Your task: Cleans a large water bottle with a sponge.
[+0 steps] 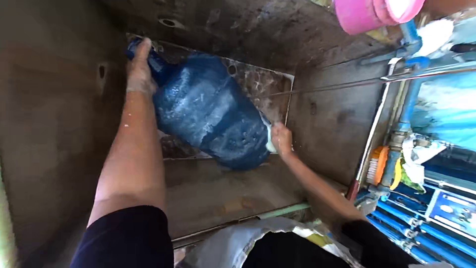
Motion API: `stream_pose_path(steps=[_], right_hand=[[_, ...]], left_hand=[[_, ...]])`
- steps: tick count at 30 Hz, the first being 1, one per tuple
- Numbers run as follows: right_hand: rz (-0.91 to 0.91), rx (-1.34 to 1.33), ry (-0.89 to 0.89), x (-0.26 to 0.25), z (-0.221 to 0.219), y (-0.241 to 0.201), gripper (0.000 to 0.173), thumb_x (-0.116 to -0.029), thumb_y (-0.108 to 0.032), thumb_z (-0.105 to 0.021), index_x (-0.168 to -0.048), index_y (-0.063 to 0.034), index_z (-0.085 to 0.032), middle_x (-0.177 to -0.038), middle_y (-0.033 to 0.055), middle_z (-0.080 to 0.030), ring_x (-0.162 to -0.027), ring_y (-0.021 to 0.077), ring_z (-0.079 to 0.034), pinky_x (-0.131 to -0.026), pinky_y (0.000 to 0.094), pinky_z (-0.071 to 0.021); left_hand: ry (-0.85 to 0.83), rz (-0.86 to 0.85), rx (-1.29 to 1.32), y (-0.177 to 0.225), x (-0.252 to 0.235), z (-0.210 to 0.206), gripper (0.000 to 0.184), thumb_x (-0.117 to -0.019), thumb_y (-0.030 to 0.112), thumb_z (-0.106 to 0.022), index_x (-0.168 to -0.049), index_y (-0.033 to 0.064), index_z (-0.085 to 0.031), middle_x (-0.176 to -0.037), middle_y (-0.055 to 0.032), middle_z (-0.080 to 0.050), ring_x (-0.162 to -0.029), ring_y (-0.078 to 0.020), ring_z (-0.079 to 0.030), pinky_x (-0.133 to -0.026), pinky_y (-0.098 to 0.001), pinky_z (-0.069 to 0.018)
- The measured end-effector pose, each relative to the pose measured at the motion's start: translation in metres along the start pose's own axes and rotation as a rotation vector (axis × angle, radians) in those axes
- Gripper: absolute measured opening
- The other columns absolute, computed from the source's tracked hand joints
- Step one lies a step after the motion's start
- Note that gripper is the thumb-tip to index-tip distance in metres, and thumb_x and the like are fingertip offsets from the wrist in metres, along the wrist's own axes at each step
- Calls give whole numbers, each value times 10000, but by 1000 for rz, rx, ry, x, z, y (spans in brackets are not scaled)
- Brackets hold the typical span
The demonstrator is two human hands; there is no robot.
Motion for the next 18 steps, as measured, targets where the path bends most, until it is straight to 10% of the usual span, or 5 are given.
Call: stream_pose_path(steps=[2, 9, 14, 18], right_hand=[[25, 18, 4, 15, 2, -21, 311, -1052, -192, -531, -1150, 67, -674, -985, 310, -701, -967, 496, -684, -843, 667, -507], [-4, -209, 37, -90, -5, -20, 396, -1086, -226, -478, -1319, 65, -613, -1302, 308, -626, -1233, 441, -602, -1056, 600, -456], [507, -217, 196, 15, -1, -74, 349, -986, -211, -613, -1065, 127, -657, -1128, 320, -633, -1083, 438, -637, -930, 549, -533], [282, -376, -28, -101, 12, -114, 387, -1087, -153, -464, -1361, 110, -540, -1344, 280, -601, -1257, 302, -586, -1091, 416, -451]], left_hand=[[3, -10, -6, 6, -2, -3, 517, -998, 428, -572, -1421, 141, -494, -1278, -38, -596, -1132, -131, -600, -935, -359, -523], [-453, -276, 172, 33, 27, -56, 227, -1016, 278, -370, -1117, 153, -530, -994, -9, -700, -974, -169, -678, -885, -362, -565], [-71, -43, 63, 2, -8, -18, 474, -1067, 454, -468, -1437, 158, -471, -1234, -14, -617, -1101, -112, -624, -926, -337, -542], [-302, -259, 231, 27, 36, -65, 203, -1009, 234, -495, -1146, 90, -535, -928, -30, -673, -858, -160, -672, -793, -362, -585]])
Point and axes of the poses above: each hand's wrist, its own x-axis away from the middle knuckle, its own z-axis out of the back of the hand, y = z × x, the point moved 9 cm from there along -x, towards the middle knuckle
